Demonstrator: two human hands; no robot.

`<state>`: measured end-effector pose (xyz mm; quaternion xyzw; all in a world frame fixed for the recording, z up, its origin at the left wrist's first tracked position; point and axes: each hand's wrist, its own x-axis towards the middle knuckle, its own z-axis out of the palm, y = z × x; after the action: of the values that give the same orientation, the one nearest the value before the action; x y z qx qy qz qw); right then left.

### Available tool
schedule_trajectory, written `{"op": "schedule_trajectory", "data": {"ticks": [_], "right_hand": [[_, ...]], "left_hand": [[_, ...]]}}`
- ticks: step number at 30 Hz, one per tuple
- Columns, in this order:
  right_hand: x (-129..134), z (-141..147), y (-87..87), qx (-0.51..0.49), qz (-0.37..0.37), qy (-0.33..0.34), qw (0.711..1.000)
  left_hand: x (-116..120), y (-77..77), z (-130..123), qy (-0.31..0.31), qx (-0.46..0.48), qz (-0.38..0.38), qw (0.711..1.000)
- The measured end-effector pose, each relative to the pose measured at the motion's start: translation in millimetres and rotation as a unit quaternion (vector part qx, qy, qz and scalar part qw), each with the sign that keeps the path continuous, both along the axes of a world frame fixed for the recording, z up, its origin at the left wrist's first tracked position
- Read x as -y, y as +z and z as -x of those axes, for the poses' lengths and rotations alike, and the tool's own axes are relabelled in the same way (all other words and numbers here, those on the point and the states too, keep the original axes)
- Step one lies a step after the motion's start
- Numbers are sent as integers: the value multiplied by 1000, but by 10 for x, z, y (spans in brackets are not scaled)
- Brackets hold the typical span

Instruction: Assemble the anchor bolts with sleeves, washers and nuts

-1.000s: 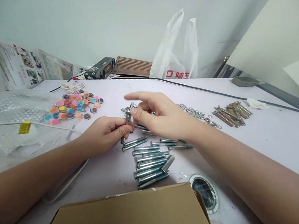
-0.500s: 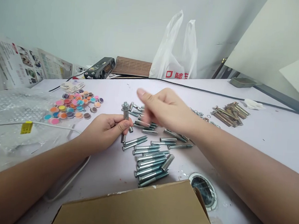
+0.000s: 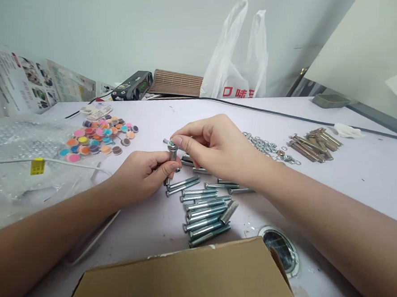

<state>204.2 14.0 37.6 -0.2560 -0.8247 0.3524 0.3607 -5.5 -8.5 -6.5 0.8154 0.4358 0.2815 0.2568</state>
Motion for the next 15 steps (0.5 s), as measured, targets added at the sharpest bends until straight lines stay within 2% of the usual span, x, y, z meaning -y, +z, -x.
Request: {"op": "schedule_trajectory", "data": {"ticks": [6, 11, 15], "right_hand": [[100, 36, 4, 88, -163, -85, 979], [95, 26, 27, 103, -156, -90, 978], [137, 41, 93, 145, -171, -107, 969]], "left_hand": [[2, 3, 1, 13, -6, -3, 1000], [8, 4, -14, -11, -3, -34, 999], [8, -27, -6, -5, -40, -108, 993]]}}
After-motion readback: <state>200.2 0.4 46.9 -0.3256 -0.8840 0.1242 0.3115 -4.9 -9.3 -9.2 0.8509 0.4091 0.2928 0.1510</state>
